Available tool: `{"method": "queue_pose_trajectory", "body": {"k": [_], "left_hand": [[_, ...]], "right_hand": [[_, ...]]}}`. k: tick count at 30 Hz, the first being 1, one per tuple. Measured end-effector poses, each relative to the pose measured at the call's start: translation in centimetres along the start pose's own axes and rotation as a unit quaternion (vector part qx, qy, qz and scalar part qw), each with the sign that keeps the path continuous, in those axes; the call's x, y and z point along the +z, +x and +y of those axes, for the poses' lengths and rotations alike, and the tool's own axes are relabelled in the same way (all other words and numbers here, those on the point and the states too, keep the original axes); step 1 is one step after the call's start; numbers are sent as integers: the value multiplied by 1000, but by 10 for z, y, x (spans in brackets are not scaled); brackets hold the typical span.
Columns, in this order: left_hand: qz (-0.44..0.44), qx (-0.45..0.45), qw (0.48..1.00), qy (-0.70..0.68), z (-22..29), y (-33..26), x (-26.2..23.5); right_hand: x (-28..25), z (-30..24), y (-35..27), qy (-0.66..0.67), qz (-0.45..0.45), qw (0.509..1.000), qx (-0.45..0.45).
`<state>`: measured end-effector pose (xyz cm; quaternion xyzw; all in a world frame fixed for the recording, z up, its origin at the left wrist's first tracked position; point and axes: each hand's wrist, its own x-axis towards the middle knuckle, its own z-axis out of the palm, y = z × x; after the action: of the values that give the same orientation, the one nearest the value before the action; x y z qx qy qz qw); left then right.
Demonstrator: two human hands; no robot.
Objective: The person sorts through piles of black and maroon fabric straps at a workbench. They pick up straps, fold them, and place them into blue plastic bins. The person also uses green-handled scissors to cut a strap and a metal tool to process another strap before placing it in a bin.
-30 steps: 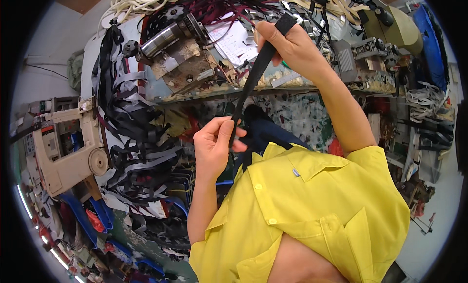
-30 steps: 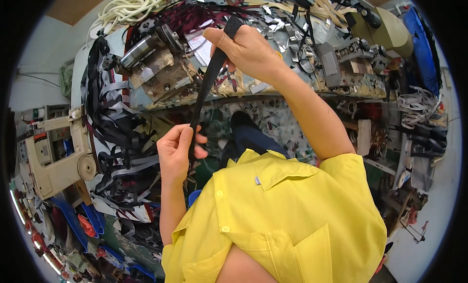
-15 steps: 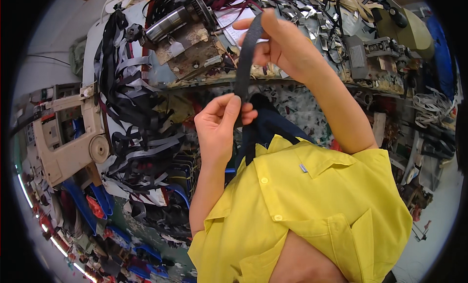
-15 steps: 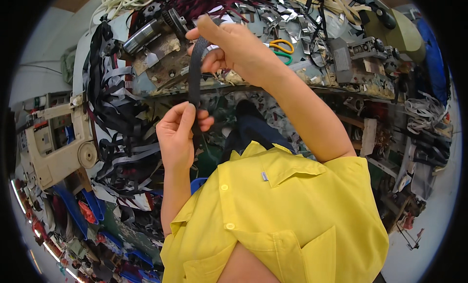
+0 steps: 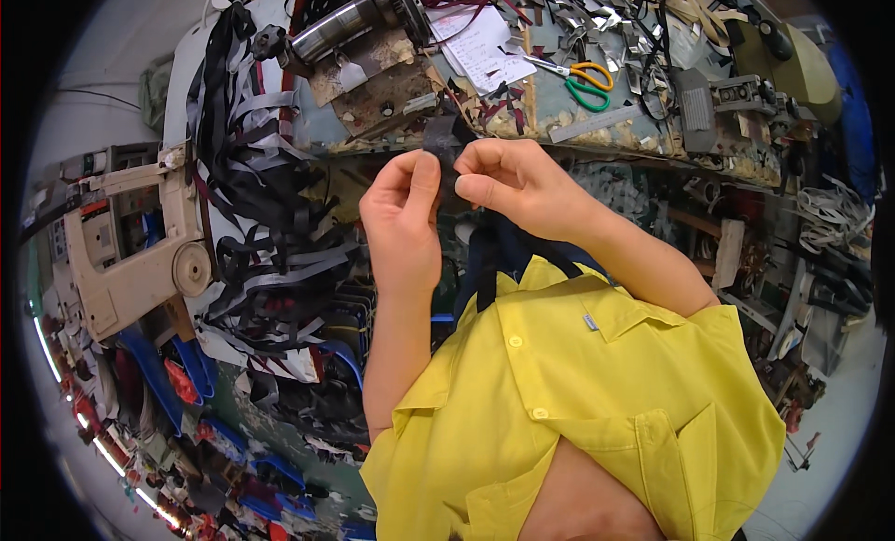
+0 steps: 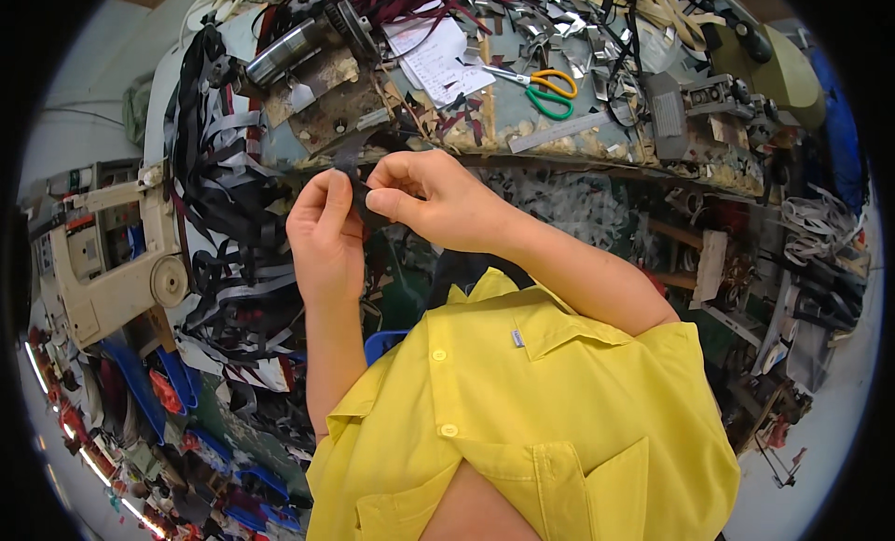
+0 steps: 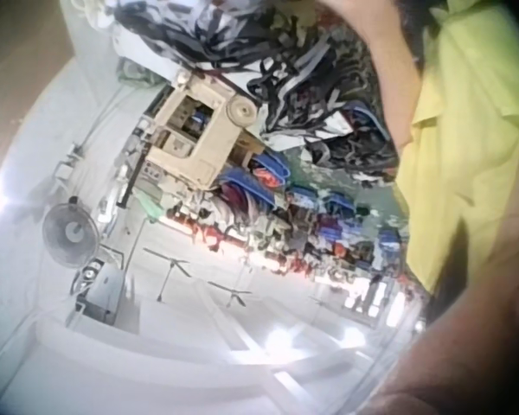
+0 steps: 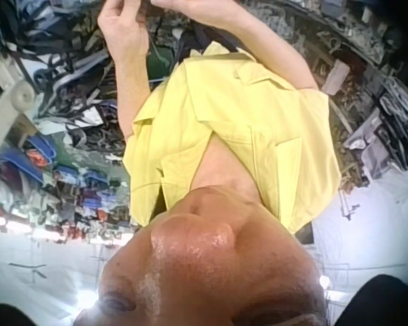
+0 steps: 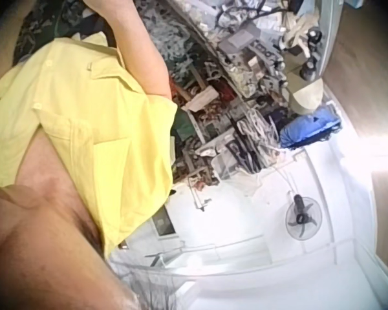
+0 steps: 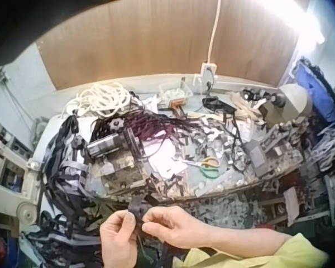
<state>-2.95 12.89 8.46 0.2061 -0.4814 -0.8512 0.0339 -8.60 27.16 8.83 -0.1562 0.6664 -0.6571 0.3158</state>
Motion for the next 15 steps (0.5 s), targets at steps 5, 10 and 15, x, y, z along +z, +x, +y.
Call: {"method": "queue_pose_trajectory", "body": {"k": [5, 10, 15], "left_hand": [[-46, -74, 995, 48, -3, 8, 9], [-43, -87, 988, -121, -3, 32, -3], [19, -57, 998, -22, 1, 36, 14]], "right_hand": [[-1, 1, -11, -150, 1, 987, -54], [-4, 43, -31, -165, -23, 986, -17], [-88, 99, 6, -327, 50, 944, -9]]}}
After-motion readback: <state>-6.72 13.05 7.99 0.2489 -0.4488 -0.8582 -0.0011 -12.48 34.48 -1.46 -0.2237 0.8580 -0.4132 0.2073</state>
